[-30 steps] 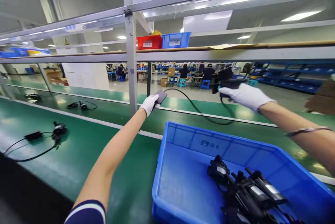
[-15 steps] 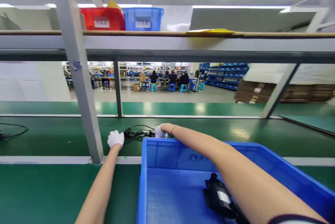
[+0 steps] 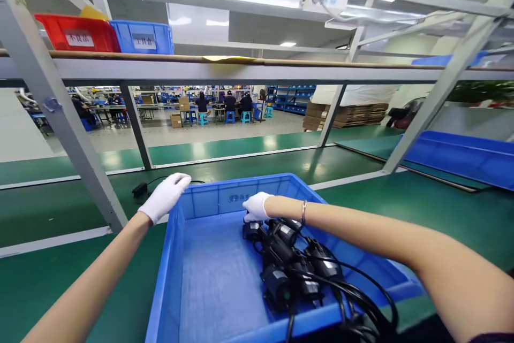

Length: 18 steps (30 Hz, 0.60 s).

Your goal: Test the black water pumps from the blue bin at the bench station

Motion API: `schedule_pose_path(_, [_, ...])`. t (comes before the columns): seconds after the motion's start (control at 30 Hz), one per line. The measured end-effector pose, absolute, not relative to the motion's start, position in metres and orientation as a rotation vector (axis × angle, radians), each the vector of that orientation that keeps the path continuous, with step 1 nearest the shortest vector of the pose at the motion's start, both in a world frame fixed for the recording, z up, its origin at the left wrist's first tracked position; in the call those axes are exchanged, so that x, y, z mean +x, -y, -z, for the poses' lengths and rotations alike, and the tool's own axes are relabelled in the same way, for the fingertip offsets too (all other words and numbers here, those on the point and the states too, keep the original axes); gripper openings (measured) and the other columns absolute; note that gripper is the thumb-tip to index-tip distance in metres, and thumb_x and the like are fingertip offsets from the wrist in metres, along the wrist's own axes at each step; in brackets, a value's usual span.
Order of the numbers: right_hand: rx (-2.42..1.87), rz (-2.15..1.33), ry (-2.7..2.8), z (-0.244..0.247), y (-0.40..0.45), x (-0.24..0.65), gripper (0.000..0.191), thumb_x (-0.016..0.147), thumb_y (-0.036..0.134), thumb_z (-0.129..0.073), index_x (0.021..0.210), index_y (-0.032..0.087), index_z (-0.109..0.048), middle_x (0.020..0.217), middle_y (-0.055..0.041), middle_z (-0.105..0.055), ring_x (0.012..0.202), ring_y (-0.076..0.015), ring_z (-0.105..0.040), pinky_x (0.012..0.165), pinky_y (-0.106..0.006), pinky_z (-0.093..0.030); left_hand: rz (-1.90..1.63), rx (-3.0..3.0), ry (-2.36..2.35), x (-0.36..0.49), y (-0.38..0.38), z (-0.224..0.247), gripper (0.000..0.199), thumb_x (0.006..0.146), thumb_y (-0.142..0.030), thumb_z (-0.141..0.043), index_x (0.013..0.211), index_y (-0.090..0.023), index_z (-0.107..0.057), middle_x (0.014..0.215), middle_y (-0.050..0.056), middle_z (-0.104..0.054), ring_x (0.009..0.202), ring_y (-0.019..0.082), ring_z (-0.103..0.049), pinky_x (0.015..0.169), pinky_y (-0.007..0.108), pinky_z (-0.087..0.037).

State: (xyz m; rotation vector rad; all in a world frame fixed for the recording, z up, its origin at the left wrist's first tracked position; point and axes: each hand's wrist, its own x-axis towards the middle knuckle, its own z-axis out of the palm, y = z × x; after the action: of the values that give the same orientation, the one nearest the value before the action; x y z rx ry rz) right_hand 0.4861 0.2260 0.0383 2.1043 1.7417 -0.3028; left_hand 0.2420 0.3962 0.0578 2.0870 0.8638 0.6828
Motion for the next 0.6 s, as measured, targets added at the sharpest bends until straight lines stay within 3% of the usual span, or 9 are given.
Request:
schedule_pose_path(0.2, [2.253, 0.197, -1.887, -0.021, -0.207, 0.487, 0.029, 0.107, 0.036, -0.065, 0.126, 0.014, -0.069, 0.121, -0.0090, -0.072, 0.105, -0.0214, -0.072, 0.094, -0.042, -0.062, -0.560, 2.000, -0.747, 0.246, -0.326, -0.063, 0.044, 0.086, -0.060, -0.065, 0.104, -0.021, -0.074, 0.114, 0.011, -0.076, 0.113, 0.034, -0.069, 0.103, 0.044, -0.053])
schedule_pose_path(0.3, [2.353, 0.022, -2.025, -0.044, -0.204, 0.483, 0.029, 0.107, 0.035, -0.065, 0.126, 0.014, -0.068, 0.120, -0.0088, -0.072, 0.106, -0.0216, -0.072, 0.095, -0.043, -0.062, -0.563, 1.847, -0.783, 0.258, -0.311, -0.064, 0.052, 0.086, -0.061, -0.067, 0.114, -0.017, -0.069, 0.128, 0.018, -0.072, 0.125, 0.037, -0.065, 0.111, 0.048, -0.048])
schedule_pose_path(0.4, [2.470, -0.236, -2.181, -0.089, -0.193, 0.477, 0.027, 0.108, 0.034, -0.063, 0.125, 0.014, -0.068, 0.118, -0.0085, -0.072, 0.107, -0.0219, -0.071, 0.098, -0.044, -0.060, -0.559, 1.655, -0.763, 0.282, -0.293, -0.078, 0.066, 0.093, -0.070, -0.055, 0.130, -0.016, -0.060, 0.141, 0.024, -0.065, 0.128, 0.036, -0.065, 0.110, 0.050, -0.050])
schedule_pose_path(0.5, [2.536, -0.508, -2.371, -0.145, -0.171, 0.470, 0.022, 0.111, 0.029, -0.056, 0.121, 0.012, -0.067, 0.114, -0.0082, -0.071, 0.106, -0.0209, -0.069, 0.099, -0.042, -0.057, -0.485, 1.492, -0.603, 0.304, -0.267, -0.108, 0.067, 0.104, -0.068, -0.028, 0.135, -0.016, -0.057, 0.133, 0.022, -0.069, 0.100, 0.028, -0.075, 0.088, 0.044, -0.060])
schedule_pose_path(0.6, [2.513, -0.724, -2.588, -0.196, -0.137, 0.461, 0.017, 0.112, 0.022, -0.052, 0.114, 0.012, -0.065, 0.109, -0.0061, -0.071, 0.101, -0.0168, -0.067, 0.096, -0.031, -0.052, -0.468, 1.386, -0.433, 0.312, -0.237, -0.144, 0.066, 0.109, -0.060, -0.013, 0.135, -0.019, -0.058, 0.111, 0.012, -0.075, 0.063, 0.014, -0.066, 0.061, 0.028, -0.056])
